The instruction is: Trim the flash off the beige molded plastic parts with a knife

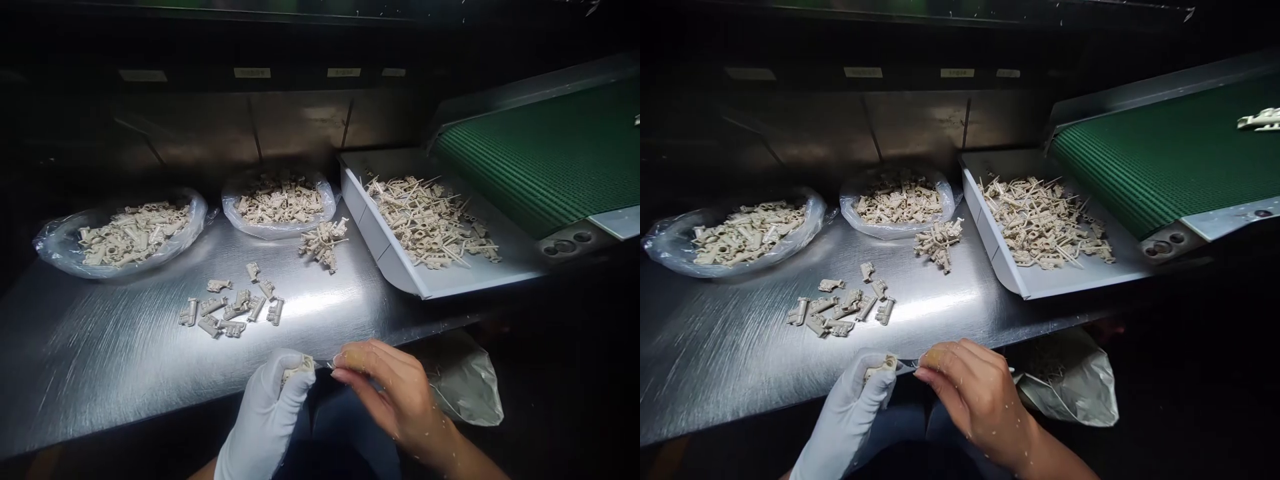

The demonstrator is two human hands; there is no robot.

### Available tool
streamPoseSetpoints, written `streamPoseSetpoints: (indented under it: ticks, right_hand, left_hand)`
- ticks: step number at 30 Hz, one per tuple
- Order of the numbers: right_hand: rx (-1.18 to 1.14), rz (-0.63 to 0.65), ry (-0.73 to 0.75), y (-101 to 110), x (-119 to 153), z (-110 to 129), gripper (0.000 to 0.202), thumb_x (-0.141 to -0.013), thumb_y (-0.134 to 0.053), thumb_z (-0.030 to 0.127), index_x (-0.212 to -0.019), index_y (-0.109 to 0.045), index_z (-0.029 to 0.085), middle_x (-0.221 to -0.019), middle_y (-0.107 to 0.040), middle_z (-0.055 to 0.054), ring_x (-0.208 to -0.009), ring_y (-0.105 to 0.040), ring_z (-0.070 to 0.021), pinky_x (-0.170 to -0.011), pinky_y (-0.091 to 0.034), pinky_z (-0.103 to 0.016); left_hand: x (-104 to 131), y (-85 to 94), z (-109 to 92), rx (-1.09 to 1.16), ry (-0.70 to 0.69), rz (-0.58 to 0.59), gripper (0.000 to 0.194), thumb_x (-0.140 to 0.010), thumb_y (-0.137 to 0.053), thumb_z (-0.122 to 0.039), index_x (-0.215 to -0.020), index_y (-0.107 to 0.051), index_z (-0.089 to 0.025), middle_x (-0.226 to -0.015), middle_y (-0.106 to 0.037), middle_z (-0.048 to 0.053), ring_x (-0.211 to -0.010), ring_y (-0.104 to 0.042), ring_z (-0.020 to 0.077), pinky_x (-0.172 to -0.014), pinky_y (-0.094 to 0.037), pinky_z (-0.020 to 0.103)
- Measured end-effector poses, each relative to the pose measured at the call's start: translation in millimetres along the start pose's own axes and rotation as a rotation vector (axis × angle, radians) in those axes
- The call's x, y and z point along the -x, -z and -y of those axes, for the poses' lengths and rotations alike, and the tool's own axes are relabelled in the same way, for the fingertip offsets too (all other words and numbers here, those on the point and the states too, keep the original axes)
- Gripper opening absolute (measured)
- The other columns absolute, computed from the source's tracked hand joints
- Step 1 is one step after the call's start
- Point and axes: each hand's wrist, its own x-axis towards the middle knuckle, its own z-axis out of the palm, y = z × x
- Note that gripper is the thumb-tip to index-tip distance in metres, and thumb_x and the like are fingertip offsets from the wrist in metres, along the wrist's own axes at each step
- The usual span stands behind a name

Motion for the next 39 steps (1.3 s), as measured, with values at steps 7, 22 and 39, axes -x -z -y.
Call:
streamPoseSetpoints:
  ticks: [7, 22, 39]
  right_hand:
    - [-0.004, -0.001, -0.033, 0, 0, 3, 0.010, -0.101, -0.064, 0.012, -0.106, -0.064, 0.021, -0.085, -0.075, -0.003, -0.072, -0.071, -0.0161, -0.067, -0.057, -0.027]
    - [-0.007, 0.030, -0.017, 0, 6, 0, 0.017, -0.103, -0.061, 0.011, -0.117, -0.063, 0.020, -0.095, -0.077, -0.004, -0.082, -0.074, -0.0160, -0.075, -0.058, -0.026]
    - [0.666, 0.111, 0.381, 33, -36, 23, 0.022, -0.103, -0.053, 0.012, -0.101, -0.072, 0.022, -0.093, -0.080, -0.001, -0.077, -0.071, -0.0159, -0.075, -0.040, -0.035]
  left_hand:
    - [2, -0.9, -1, 0.011, 0.013, -0.028, 0.031, -0.103, -0.055, -0.042, -0.082, -0.065, -0.022, -0.071, -0.060, -0.003, -0.063, -0.053, 0.0158, -0.065, -0.047, 0.025]
    - [4, 2.6, -2, 0.101, 0.095, 0.047, 0.037, -0.104, -0.055, -0.049, -0.080, -0.063, -0.021, -0.070, -0.054, -0.004, -0.064, -0.050, 0.0154, -0.065, -0.045, 0.026]
    - [2, 3.3, 7, 0.055, 0.133, 0.090, 0.031, -0.103, -0.058, -0.046, -0.082, -0.062, -0.023, -0.076, -0.058, -0.003, -0.072, -0.053, 0.0186, -0.071, -0.047, 0.029]
